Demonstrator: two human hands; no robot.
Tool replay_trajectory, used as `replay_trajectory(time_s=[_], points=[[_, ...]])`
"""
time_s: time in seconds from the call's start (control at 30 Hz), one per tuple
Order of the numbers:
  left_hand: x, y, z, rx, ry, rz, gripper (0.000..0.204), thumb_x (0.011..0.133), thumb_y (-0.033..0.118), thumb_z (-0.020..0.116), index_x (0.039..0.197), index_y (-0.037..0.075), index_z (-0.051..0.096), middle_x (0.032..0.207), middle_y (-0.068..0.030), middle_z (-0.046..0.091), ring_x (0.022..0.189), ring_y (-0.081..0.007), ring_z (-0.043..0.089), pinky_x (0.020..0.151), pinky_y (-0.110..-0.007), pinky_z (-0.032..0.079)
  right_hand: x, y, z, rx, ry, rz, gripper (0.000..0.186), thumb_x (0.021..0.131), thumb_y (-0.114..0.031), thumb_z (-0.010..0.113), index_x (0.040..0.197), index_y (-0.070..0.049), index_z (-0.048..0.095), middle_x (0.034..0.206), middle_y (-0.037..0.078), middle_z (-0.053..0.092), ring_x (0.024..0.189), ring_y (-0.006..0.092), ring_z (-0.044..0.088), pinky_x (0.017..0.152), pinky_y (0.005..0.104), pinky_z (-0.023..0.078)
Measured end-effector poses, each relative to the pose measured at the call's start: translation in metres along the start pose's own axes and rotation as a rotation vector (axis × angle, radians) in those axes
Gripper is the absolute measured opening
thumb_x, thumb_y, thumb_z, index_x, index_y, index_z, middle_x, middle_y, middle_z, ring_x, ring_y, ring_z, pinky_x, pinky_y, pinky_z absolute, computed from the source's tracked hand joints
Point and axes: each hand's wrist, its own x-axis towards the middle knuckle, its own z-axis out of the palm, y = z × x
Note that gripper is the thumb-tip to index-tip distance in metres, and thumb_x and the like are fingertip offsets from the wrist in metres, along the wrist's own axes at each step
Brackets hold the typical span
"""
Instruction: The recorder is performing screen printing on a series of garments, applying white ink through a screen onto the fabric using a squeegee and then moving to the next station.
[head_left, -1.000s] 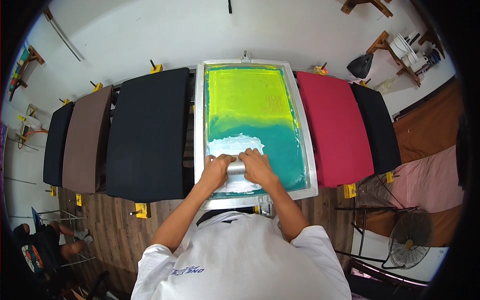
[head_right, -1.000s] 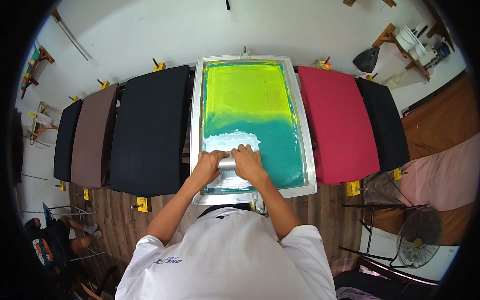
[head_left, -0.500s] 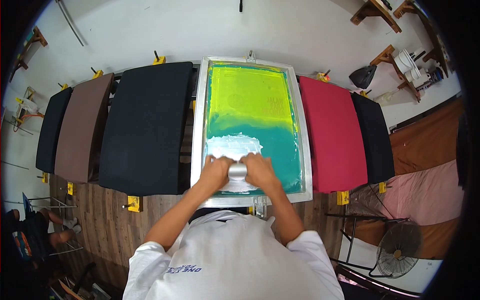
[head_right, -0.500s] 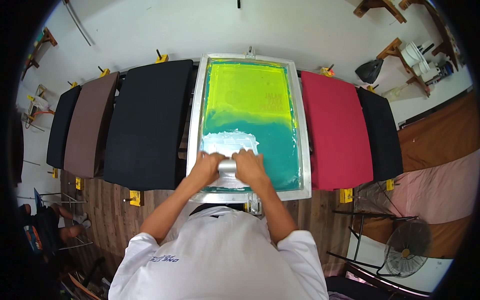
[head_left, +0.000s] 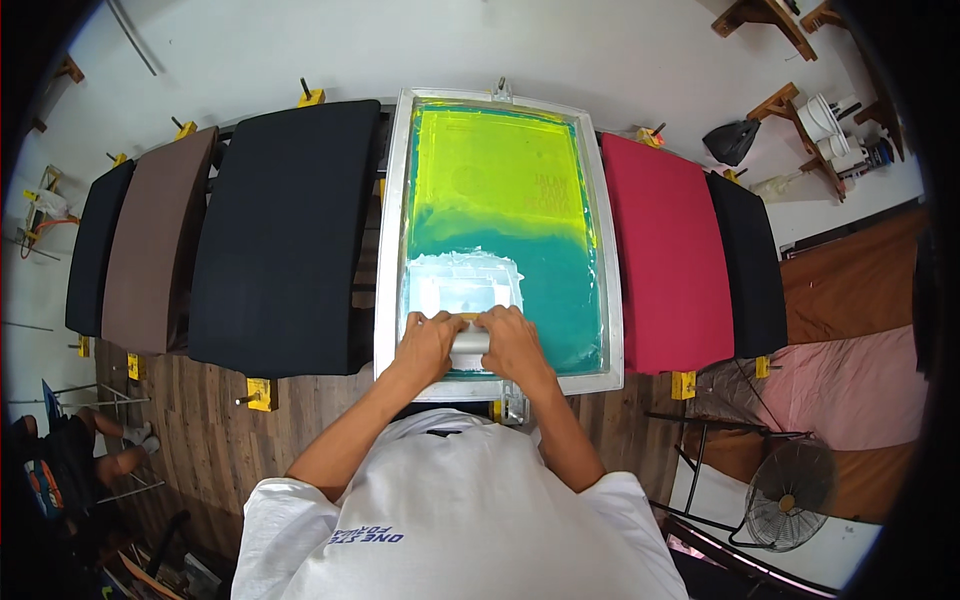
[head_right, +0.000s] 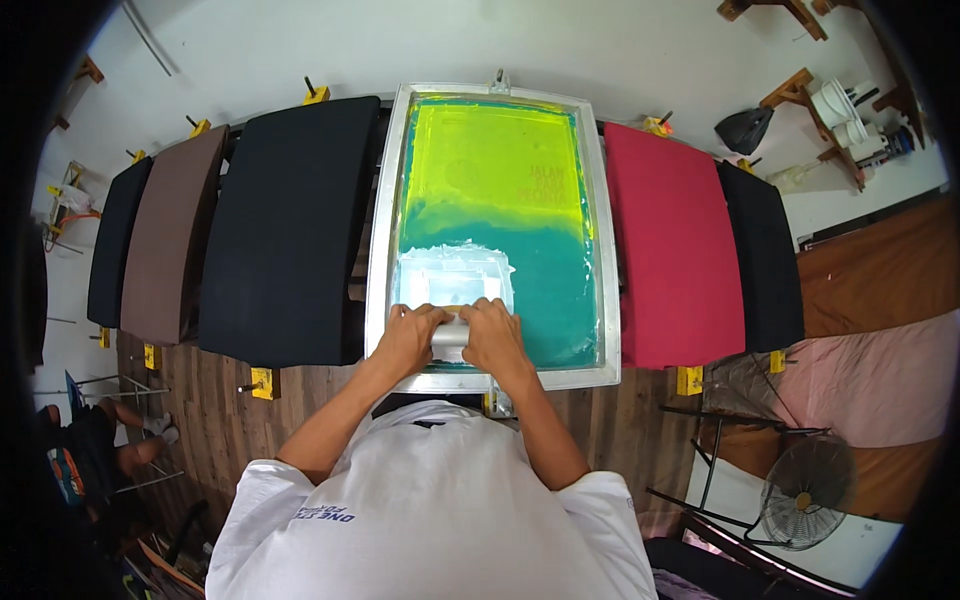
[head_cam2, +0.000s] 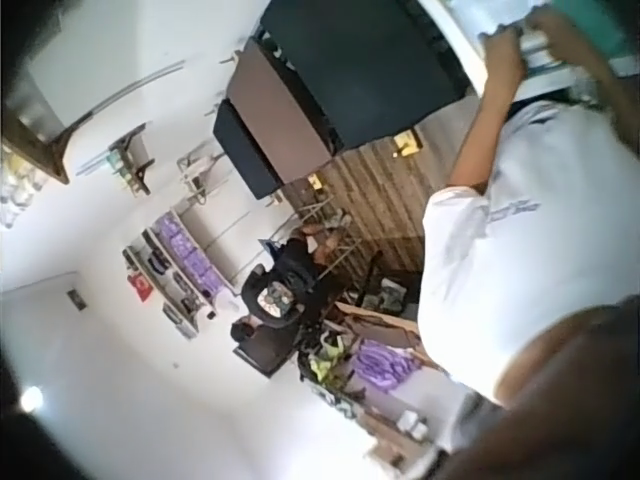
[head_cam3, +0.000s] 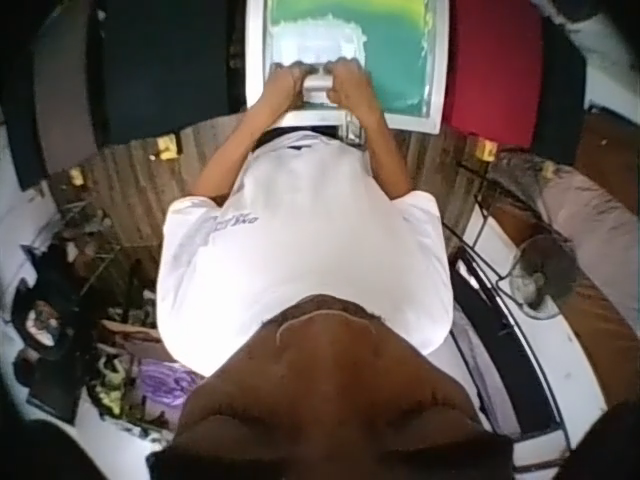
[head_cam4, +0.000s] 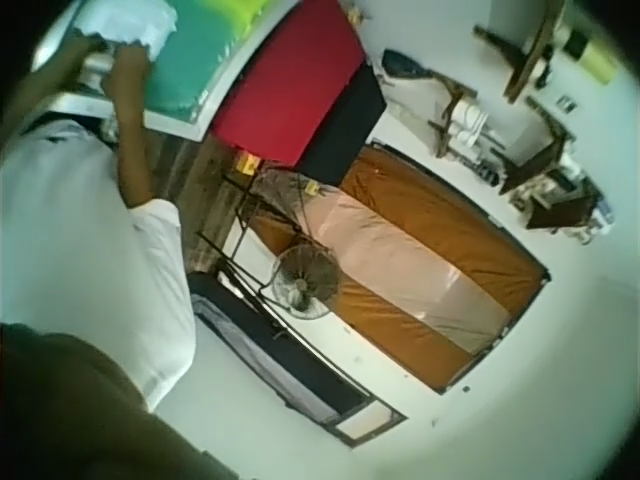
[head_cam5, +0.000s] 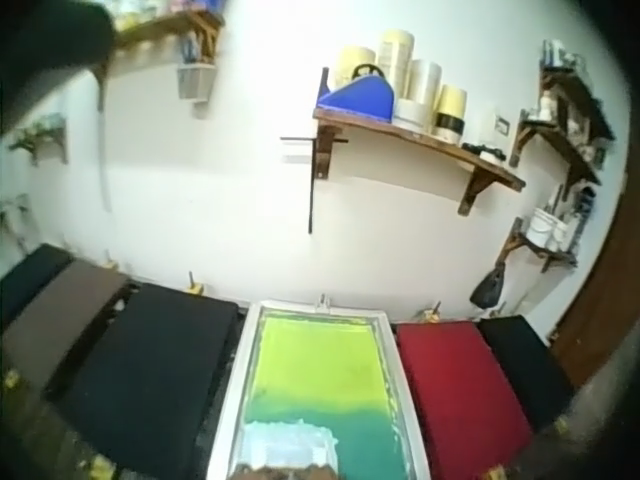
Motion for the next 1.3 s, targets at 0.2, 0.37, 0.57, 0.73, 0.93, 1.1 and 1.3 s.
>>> replay_trajectory(time_s=[0.2,0.37,0.57,0.73,0.93,1.1,1.3], points=[[-0.032,0.015,0.006,-0.033,-0.001,0.011,0.042,0.070,-0.008,0.065,0.111,0.001,0.068,0.106,-0.0127,0.068,0.097,-0.0296,0.064,0.091,-0.040,0.039,-0.038,-0.014,0.008,0.013,-0.023,0.068,0.045,0.061,0.000,0.069,0.106,-0.004,0.068,0.107,0.012,0.064,0.101,0.0338,0.058,0.085,0.0440,0.050],[-0.022,0.017,-0.007,-0.055,-0.183,-0.028,0.048,0.066,-0.004,0.067,0.113,0.004,0.068,0.107,-0.0143,0.070,0.100,-0.0290,0.065,0.092,-0.041,0.040,-0.032,-0.012,-0.011,0.027,-0.165,0.076,0.041,0.063,0.000,0.065,0.102,-0.003,0.073,0.097,0.019,0.068,0.094,0.0394,0.062,0.083,0.0469,0.050],[0.018,-0.008,-0.027,-0.038,-0.157,0.151,0.029,0.068,0.001,0.067,0.094,0.011,0.072,0.083,-0.0118,0.072,0.084,-0.0319,0.069,0.080,-0.045,0.046,-0.012,-0.016,-0.023,0.020,-0.048,0.045,0.028,0.067,-0.001,0.065,0.094,-0.003,0.072,0.087,0.022,0.068,0.083,0.0411,0.067,0.077,0.0485,0.054],[0.061,-0.039,-0.052,0.019,-0.184,0.200,0.030,0.069,0.001,0.068,0.097,0.010,0.072,0.088,-0.0138,0.072,0.089,-0.0328,0.070,0.085,-0.045,0.052,0.032,-0.022,-0.026,-0.018,-0.015,0.136,0.028,0.070,-0.004,0.065,0.097,-0.003,0.069,0.091,0.022,0.069,0.089,0.0411,0.066,0.079,0.0503,0.053],[0.096,-0.067,-0.064,-0.098,-0.166,0.163,0.036,0.065,-0.009,0.063,0.099,0.002,0.071,0.092,-0.0203,0.071,0.089,-0.0368,0.069,0.079,-0.041,0.055,0.082,-0.010,-0.023,0.013,0.030,0.080,0.028,0.067,-0.004,0.065,0.094,-0.003,0.070,0.091,0.023,0.069,0.090,0.0420,0.066,0.078,0.0502,0.053],[0.103,-0.074,-0.063,-0.071,-0.227,0.152,0.036,0.065,-0.008,0.067,0.099,0.002,0.071,0.092,-0.0200,0.071,0.089,-0.0363,0.069,0.080,-0.040,0.055,0.082,-0.021,-0.023,0.053,0.018,0.184,0.030,0.066,-0.002,0.063,0.096,-0.001,0.069,0.091,0.024,0.069,0.089,0.0434,0.066,0.080,0.0490,0.053],[0.100,-0.077,-0.061,-0.104,-0.227,0.172,0.038,0.063,-0.008,0.068,0.100,0.002,0.070,0.092,-0.0198,0.071,0.089,-0.0366,0.069,0.080,-0.040,0.054,0.082,-0.022,-0.018,0.051,0.016,0.190,0.030,0.067,-0.001,0.062,0.096,-0.002,0.069,0.089,0.025,0.069,0.088,0.0437,0.066,0.080,0.0492,0.053]])
